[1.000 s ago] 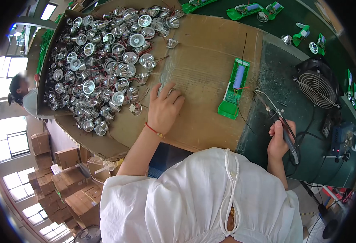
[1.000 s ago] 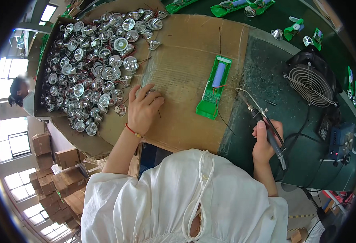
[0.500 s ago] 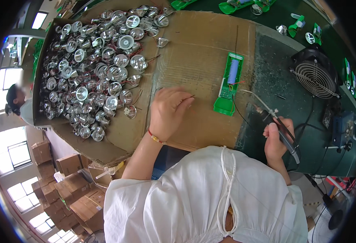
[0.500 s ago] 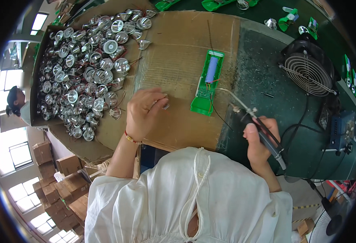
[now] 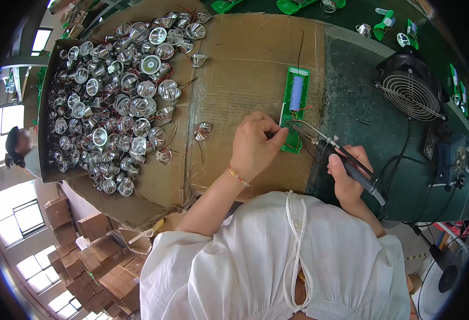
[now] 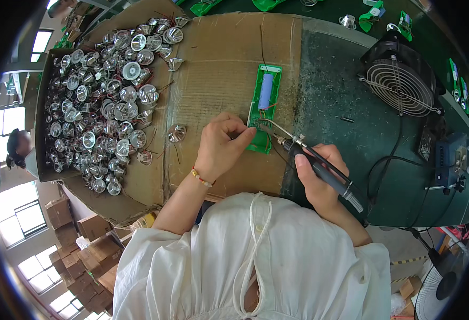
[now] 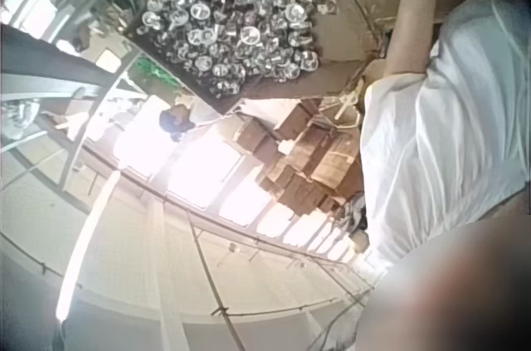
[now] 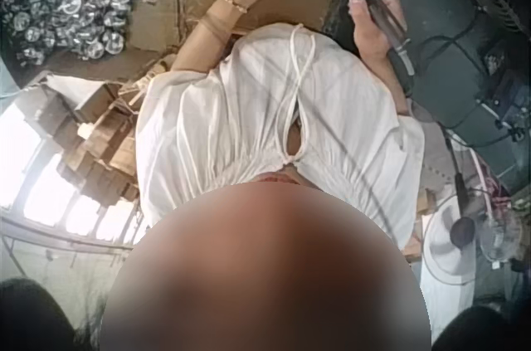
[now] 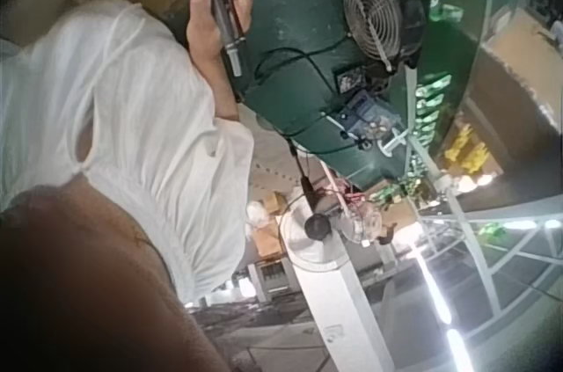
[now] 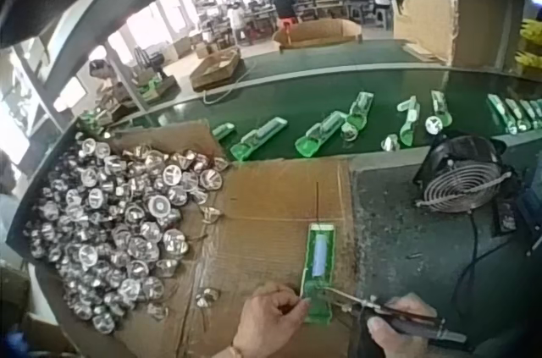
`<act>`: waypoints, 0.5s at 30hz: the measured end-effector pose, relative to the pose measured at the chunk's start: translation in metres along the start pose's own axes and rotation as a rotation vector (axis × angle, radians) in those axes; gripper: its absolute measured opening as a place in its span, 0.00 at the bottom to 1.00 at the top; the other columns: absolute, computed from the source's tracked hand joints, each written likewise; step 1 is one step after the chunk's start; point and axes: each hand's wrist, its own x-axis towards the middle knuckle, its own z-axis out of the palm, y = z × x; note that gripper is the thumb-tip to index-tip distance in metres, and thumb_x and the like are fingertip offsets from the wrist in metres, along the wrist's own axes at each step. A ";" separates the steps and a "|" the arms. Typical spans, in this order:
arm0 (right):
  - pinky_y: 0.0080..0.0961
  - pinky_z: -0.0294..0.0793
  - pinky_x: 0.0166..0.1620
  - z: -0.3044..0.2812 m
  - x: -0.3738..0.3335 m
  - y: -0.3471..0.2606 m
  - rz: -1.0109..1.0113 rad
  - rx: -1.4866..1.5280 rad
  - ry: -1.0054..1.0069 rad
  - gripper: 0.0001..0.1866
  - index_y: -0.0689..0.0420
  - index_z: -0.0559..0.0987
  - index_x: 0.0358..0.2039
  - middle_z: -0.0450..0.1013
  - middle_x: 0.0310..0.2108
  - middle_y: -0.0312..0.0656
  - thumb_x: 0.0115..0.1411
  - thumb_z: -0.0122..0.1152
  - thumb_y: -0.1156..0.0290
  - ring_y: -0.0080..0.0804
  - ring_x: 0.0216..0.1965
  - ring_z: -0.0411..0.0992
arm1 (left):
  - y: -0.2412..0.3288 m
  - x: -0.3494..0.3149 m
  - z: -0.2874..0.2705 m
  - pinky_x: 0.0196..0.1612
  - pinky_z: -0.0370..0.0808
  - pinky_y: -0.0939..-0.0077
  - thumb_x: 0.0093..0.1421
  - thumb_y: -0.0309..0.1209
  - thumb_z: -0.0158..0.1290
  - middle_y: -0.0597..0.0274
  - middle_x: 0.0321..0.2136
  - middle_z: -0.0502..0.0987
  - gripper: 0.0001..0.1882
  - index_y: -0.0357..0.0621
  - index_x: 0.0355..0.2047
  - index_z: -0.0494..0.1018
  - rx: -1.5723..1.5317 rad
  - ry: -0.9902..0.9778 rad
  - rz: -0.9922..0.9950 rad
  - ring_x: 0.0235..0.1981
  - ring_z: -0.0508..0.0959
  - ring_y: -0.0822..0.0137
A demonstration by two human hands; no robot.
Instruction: Soldering electrical components and reflectors for handheld lights at an assembly station.
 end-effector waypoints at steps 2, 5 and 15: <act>0.15 0.67 0.23 0.000 0.001 -0.001 0.025 0.006 -0.002 0.08 0.63 0.69 0.29 0.68 0.22 0.39 0.52 0.59 0.76 0.19 0.18 0.67 | 0.000 0.001 -0.001 0.32 0.69 0.69 0.47 0.30 0.57 0.57 0.23 0.73 0.07 0.38 0.18 0.76 -0.010 -0.020 -0.041 0.29 0.72 0.59; 0.15 0.65 0.23 0.003 0.000 -0.004 0.089 0.056 0.020 0.08 0.62 0.70 0.28 0.68 0.21 0.38 0.51 0.60 0.76 0.18 0.19 0.65 | -0.002 0.001 -0.002 0.33 0.69 0.69 0.46 0.30 0.57 0.58 0.23 0.72 0.08 0.38 0.18 0.75 -0.009 -0.030 -0.035 0.29 0.72 0.59; 0.15 0.66 0.21 0.003 0.000 -0.001 0.143 0.080 0.014 0.06 0.62 0.69 0.28 0.67 0.20 0.38 0.53 0.57 0.76 0.19 0.18 0.66 | -0.008 0.006 -0.003 0.23 0.65 0.80 0.49 0.28 0.57 0.63 0.23 0.70 0.09 0.34 0.18 0.73 -0.016 -0.095 -0.037 0.21 0.69 0.74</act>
